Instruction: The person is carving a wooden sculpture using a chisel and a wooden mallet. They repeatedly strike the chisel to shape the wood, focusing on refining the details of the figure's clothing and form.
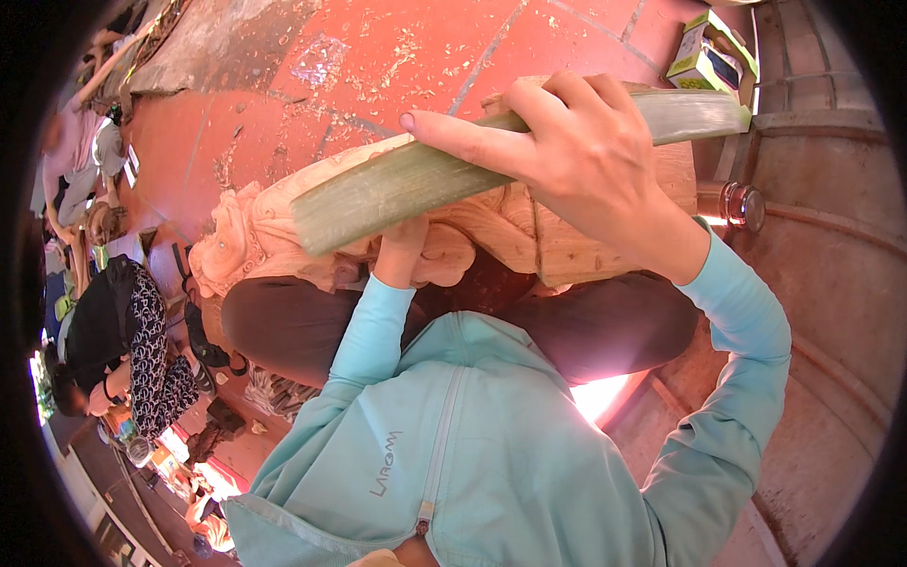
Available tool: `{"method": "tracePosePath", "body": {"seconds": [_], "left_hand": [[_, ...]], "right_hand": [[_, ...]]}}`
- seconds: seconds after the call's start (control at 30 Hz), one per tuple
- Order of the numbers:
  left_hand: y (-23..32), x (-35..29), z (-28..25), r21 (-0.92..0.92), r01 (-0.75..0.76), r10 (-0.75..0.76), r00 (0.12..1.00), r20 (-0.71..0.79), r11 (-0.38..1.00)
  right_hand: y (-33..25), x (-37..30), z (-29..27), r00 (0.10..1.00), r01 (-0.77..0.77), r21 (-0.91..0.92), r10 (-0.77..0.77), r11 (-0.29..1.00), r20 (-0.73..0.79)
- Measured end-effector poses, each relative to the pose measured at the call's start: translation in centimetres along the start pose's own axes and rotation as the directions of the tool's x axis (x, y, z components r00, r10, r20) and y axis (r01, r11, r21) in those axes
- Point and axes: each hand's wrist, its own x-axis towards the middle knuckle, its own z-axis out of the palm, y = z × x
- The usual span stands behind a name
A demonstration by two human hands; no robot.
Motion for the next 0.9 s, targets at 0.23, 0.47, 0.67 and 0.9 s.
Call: {"method": "tracePosePath", "body": {"seconds": [0.23, 0.47, 0.67, 0.9], "left_hand": [[-6.8, 0.6, 1.4, -0.426, 0.031, -0.207, 0.905, -0.373, 0.904], [-2.8, 1.1, 0.6, -0.41, -0.087, -0.078, 0.926, -0.368, 0.908], [-2.7, 1.6, 0.6, -0.21, -0.273, 0.194, 0.923, -0.332, 0.939], [-2.2, 1.9, 1.5, -0.53, 0.212, -0.292, 0.954, -0.07, 0.821]], "right_hand": [[-0.2, -0.3, 0.1, 0.998, -0.065, -0.029, 0.065, 0.997, -0.005], [-0.5, -1.0, -1.1, 0.956, -0.291, 0.204, 0.278, 0.935, 0.09], [-0.6, 0.6, -1.1, 0.938, -0.3, 0.465, 0.347, 0.833, -0.017], [-0.3, 1.1, 0.5, 0.991, -0.1, -0.13, 0.111, 0.986, 0.078]]}}
